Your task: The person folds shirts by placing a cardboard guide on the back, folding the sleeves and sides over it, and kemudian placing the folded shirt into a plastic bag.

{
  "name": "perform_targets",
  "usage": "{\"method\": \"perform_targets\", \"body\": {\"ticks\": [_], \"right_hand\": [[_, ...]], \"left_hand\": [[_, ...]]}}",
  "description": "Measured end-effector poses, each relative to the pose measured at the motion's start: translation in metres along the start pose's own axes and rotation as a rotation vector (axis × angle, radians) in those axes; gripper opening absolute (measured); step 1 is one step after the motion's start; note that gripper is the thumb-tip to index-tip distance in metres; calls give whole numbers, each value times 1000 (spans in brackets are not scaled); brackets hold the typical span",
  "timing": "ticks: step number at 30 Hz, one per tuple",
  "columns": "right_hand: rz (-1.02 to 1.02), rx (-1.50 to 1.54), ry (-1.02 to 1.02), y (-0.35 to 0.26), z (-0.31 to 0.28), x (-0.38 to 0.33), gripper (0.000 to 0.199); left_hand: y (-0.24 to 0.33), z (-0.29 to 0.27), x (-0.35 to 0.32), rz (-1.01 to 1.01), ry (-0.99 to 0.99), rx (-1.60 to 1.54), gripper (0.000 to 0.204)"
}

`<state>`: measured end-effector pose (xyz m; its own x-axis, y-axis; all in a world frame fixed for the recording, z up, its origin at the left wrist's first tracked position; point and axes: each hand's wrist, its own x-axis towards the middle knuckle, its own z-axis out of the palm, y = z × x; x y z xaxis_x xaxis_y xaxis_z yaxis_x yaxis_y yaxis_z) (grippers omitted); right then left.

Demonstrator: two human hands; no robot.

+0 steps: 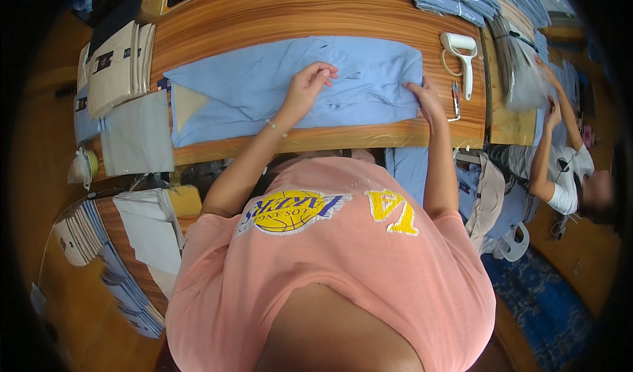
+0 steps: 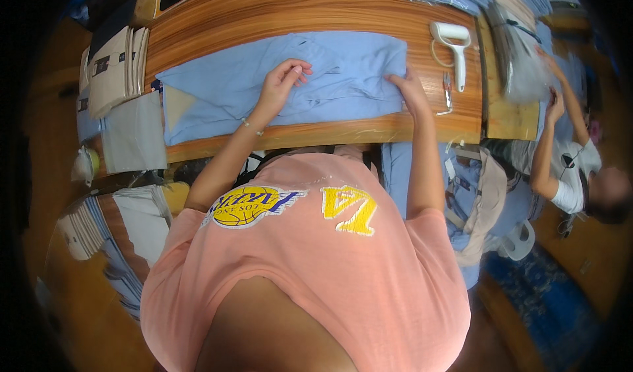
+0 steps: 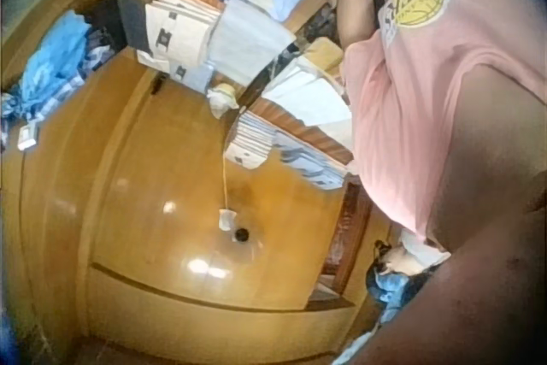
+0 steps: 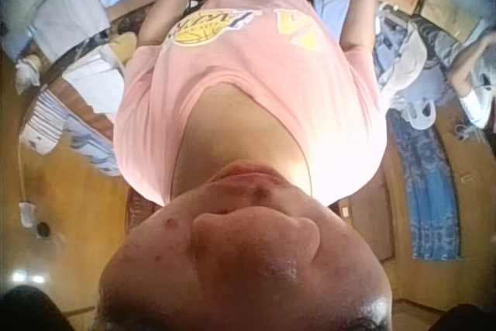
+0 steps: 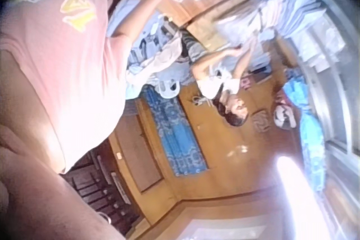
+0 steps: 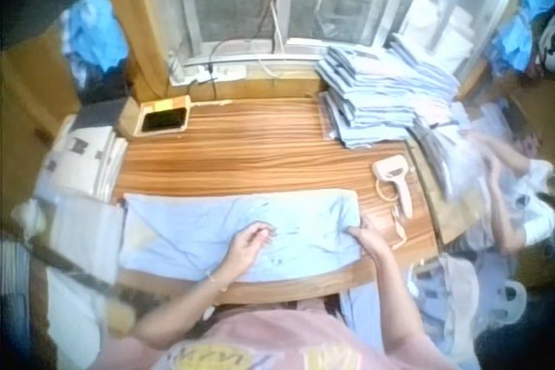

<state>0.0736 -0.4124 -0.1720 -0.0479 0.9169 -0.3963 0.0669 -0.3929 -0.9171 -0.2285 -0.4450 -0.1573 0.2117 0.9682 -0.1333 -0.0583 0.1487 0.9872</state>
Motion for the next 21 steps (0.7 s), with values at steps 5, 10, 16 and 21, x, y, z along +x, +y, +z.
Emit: {"method": "perform_targets", "body": {"ticks": [5, 10, 16, 21], "right_hand": [[-285, -317, -338, -35, 34, -15, 50], [-26, 111, -472, -77, 71, -30, 44], [-583, -672, -174, 0, 62, -10, 31], [-686, -860, -141, 8, 74, -8, 36]], "left_hand": [[4, -1, 5, -347, -108, -618, 43], [-26, 9, 11, -308, 39, -315, 55], [-3, 22, -3, -100, 170, 10, 59], [-8, 10, -18, 172, 62, 691, 55]]}}
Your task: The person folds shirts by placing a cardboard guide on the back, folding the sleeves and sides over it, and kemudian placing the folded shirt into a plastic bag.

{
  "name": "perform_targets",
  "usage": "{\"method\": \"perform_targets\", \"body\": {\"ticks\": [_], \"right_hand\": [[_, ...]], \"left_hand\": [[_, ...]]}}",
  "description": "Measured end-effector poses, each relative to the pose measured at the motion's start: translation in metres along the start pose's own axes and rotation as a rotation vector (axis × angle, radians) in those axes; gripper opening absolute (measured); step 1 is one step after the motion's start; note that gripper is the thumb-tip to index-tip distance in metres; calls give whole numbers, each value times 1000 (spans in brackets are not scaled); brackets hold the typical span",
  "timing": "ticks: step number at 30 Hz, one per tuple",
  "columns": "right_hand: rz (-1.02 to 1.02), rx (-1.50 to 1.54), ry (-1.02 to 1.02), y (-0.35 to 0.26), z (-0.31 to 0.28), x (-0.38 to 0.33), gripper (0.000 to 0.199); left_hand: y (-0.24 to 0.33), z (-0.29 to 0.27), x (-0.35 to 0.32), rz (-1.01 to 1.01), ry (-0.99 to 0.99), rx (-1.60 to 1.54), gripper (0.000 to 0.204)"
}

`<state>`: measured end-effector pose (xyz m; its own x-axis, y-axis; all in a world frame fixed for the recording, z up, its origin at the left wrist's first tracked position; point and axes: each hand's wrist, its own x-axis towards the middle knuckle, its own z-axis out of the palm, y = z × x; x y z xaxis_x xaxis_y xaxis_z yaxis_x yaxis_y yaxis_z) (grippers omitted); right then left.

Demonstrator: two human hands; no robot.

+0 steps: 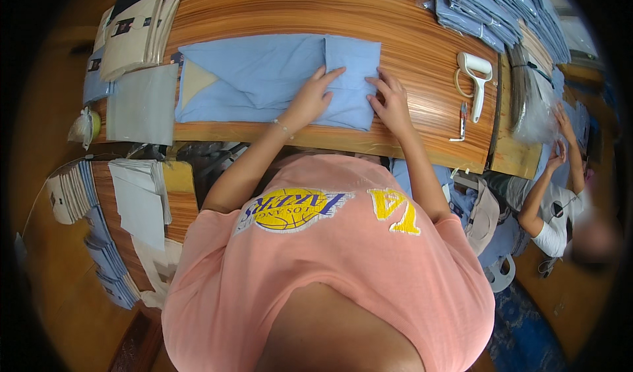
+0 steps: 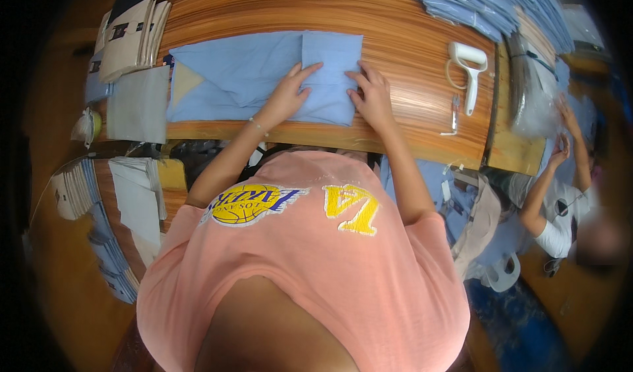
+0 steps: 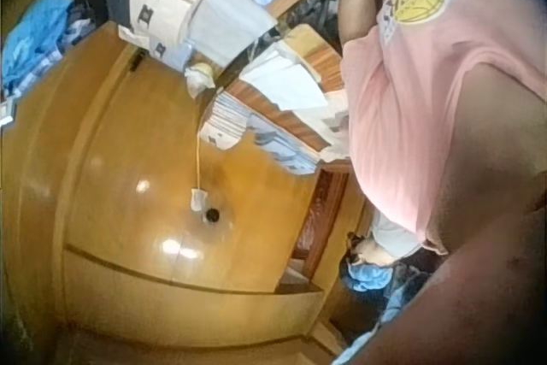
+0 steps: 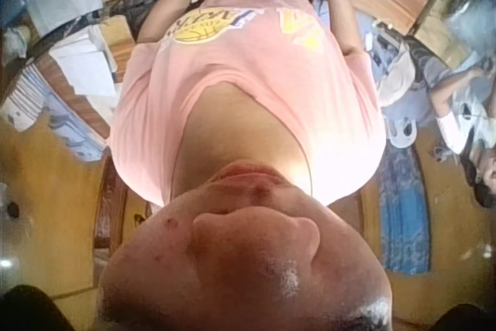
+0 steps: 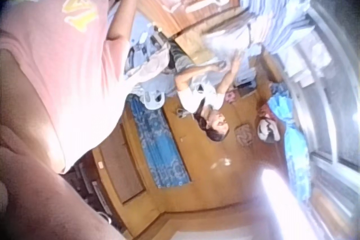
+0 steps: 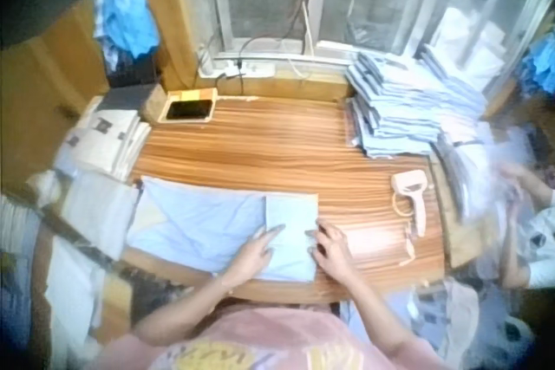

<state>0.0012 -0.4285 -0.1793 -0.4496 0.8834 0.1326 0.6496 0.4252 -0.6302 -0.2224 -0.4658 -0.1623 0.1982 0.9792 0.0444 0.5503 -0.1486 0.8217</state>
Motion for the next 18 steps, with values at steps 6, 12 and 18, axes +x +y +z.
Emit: {"method": "perform_targets", "body": {"ticks": [6, 12, 18], "right_hand": [[-46, -124, -113, -9, 2, -1, 42], [-17, -95, -184, 3, 5, 3, 47], [-378, -339, -8, 47, -26, 44, 66]], "left_hand": [[8, 13, -10, -86, 197, 176, 54], [35, 94, -27, 28, 86, 286, 81], [14, 102, -24, 9, 66, 407, 78]]}}
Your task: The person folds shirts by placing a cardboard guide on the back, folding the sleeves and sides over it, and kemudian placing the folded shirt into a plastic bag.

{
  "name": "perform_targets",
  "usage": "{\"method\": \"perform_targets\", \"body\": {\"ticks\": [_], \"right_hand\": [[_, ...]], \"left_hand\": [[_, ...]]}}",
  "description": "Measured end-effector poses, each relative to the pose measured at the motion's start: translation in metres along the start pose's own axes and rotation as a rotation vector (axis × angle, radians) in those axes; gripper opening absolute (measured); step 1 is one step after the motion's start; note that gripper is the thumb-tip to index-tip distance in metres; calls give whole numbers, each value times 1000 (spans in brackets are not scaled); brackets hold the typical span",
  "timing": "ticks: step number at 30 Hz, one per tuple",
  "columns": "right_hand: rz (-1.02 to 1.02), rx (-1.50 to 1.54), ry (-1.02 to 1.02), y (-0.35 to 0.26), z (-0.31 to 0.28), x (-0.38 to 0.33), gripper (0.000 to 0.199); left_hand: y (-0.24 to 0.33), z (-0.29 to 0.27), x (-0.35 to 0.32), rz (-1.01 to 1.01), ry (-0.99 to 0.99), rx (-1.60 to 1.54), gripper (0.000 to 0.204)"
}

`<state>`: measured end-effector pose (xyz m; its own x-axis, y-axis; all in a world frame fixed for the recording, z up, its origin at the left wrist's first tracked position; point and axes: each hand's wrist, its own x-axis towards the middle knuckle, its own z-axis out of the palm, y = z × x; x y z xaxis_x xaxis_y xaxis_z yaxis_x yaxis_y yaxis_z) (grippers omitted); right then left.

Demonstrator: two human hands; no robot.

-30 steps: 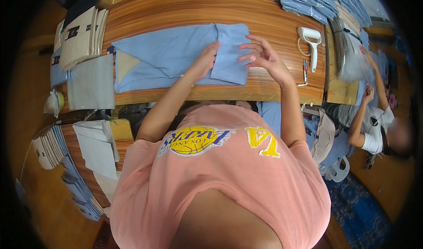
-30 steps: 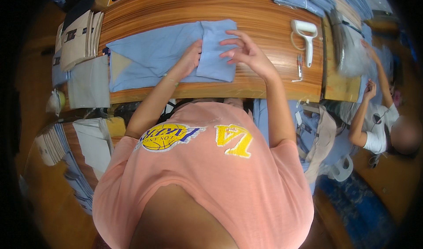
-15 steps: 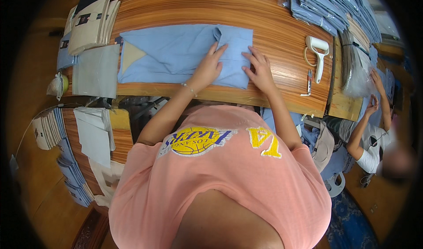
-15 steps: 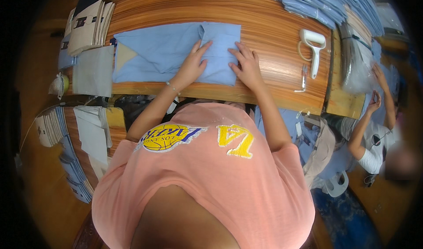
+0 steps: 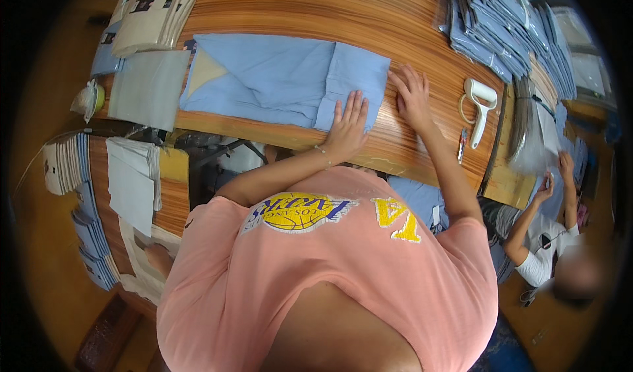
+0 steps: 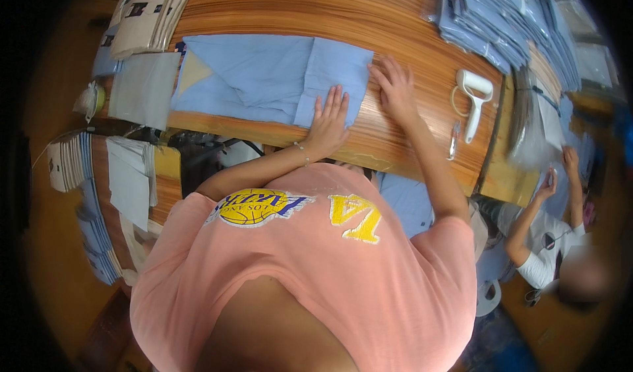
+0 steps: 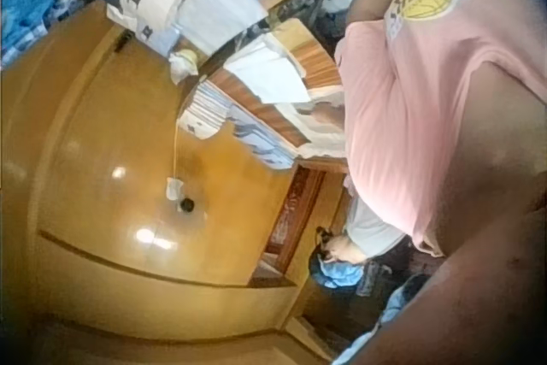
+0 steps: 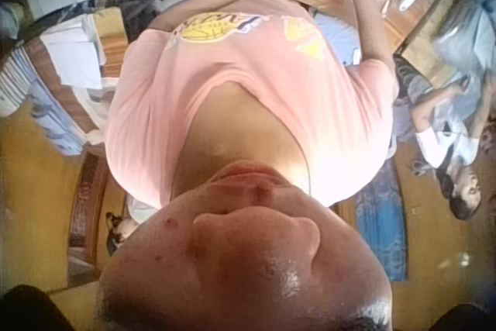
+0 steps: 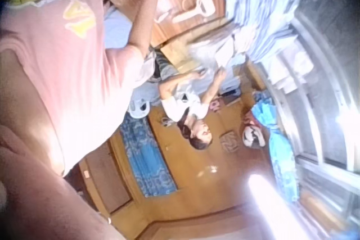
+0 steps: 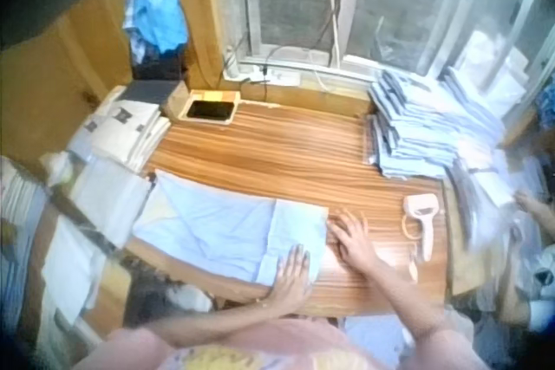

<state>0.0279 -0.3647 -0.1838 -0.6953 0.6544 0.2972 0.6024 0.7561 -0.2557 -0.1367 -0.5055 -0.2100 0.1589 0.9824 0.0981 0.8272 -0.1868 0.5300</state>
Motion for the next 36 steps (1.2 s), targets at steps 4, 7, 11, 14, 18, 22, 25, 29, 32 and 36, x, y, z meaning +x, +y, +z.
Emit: {"method": "perform_targets", "body": {"ticks": [4, 7, 11, 14, 18, 22, 25, 29, 32, 36], "right_hand": [[-457, -164, -159, 15, 9, 53, 63], [-618, -49, -240, 8, 17, 80, 53], [-583, -35, -510, -11, -18, 91, 31], [-235, 19, -913, -56, -83, 101, 27], [-114, 521, -834, -65, -87, 119, 23], [110, 654, -569, -37, -11, 163, 16], [219, 223, -362, -30, 13, 158, 16], [575, 584, -385, -29, 44, 135, 28], [763, 890, -466, -38, 42, 135, 27], [1022, 1168, -493, -36, 41, 146, 27]], "left_hand": [[-6, -3, -2, -2, -1, -64, 73], [-11, -14, -6, -97, 53, -240, 65], [-18, -70, -23, -462, -223, -904, 54], [-43, -103, -45, -725, -393, -1619, 53], [-75, -173, -51, -755, -436, -1849, 53], [-137, -178, -1, -650, -64, -1622, 53], [-183, -174, 6, -734, 144, -1192, 45], [-215, -142, -9, -513, 210, -920, 37], [-203, -135, -8, -485, 311, -741, 30], [-205, -125, -4, -473, 474, -643, 21]]}}
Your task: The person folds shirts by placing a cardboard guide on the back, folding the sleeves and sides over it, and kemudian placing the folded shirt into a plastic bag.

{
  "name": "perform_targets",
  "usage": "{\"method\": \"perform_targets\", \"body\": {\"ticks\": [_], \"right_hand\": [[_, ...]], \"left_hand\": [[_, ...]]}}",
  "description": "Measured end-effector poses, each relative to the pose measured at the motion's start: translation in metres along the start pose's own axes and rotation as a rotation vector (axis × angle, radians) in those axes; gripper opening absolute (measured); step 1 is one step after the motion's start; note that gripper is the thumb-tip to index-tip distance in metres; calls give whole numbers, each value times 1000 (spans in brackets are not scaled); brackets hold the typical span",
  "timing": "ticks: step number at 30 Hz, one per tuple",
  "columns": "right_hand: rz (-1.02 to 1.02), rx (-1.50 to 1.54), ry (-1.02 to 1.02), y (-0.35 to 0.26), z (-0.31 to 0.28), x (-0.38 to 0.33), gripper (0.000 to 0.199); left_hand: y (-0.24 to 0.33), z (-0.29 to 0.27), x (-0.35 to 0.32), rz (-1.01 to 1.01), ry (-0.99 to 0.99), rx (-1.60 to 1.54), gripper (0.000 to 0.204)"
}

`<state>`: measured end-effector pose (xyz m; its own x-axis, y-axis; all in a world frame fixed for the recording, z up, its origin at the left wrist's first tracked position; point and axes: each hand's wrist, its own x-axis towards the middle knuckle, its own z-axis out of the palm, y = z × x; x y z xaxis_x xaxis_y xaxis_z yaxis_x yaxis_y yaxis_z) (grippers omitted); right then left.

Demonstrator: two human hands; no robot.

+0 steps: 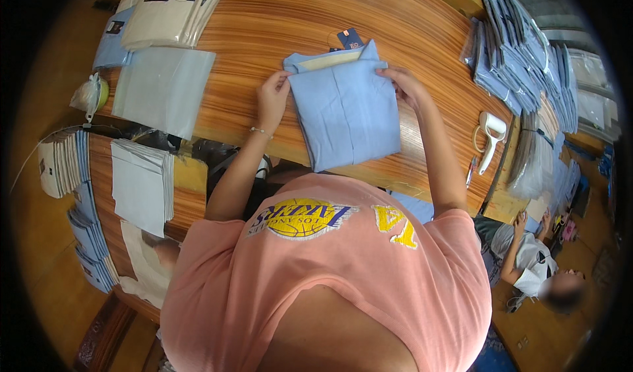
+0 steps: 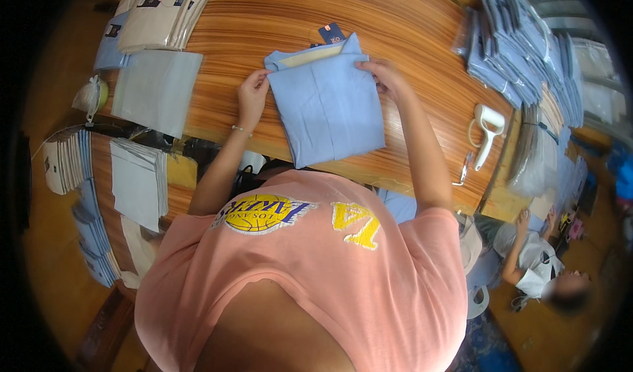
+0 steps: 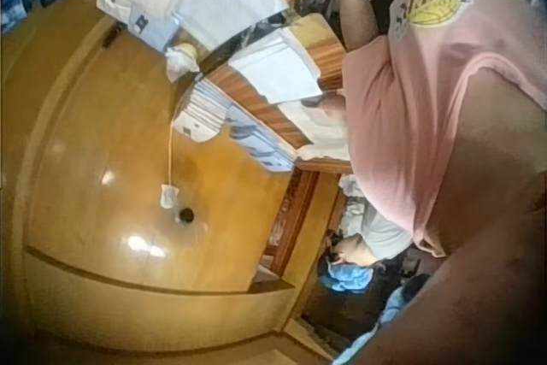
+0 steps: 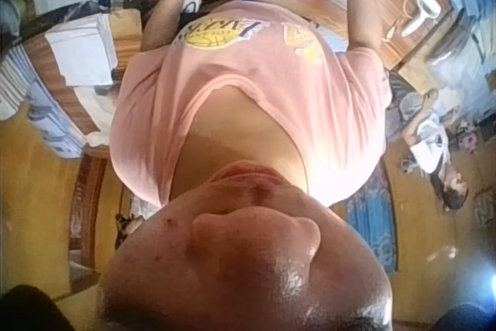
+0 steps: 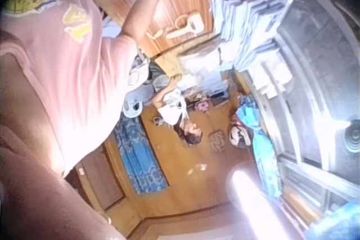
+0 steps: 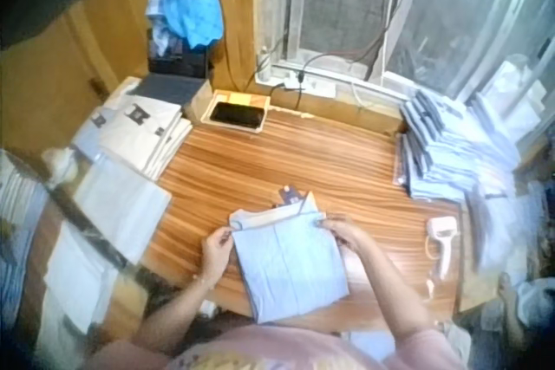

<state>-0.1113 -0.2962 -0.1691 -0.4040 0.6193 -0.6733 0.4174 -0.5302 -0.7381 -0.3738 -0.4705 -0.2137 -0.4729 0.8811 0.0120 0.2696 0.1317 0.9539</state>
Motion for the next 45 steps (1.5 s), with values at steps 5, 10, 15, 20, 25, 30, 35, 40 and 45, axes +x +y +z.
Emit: {"method": "perform_targets", "body": {"ticks": [5, 10, 15, 20, 25, 30, 35, 40, 45], "right_hand": [[-253, -150, 135, -16, 17, 8, 26], [-368, 111, 133, 5, 13, 40, 22], [-303, 156, 70, -5, 11, 41, 20], [-284, 196, 59, -9, 13, 39, 21], [-344, 196, 37, -9, 12, 39, 21], [-315, 189, 17, -3, 11, 47, 19], [-305, 222, 69, -3, 14, 44, 19], [-322, 223, 93, -6, 17, 42, 20], [-379, 219, 81, -1, 18, 48, 23]], "left_hand": [[11, 1, 8, 66, 9, 197, 17], [13, -1, 21, -34, 24, 237, 15], [6, -1, 21, -55, -31, 142, 15], [-5, 1, 24, 1, 85, 211, 16], [21, 2, 23, -86, -4, 171, 17], [-2, 2, 26, -17, 51, 162, 18], [-4, 6, 28, 2, 141, 184, 14], [-12, 2, 34, -188, 88, -6, 19], [-21, 2, 37, -279, 146, -50, 22]]}}
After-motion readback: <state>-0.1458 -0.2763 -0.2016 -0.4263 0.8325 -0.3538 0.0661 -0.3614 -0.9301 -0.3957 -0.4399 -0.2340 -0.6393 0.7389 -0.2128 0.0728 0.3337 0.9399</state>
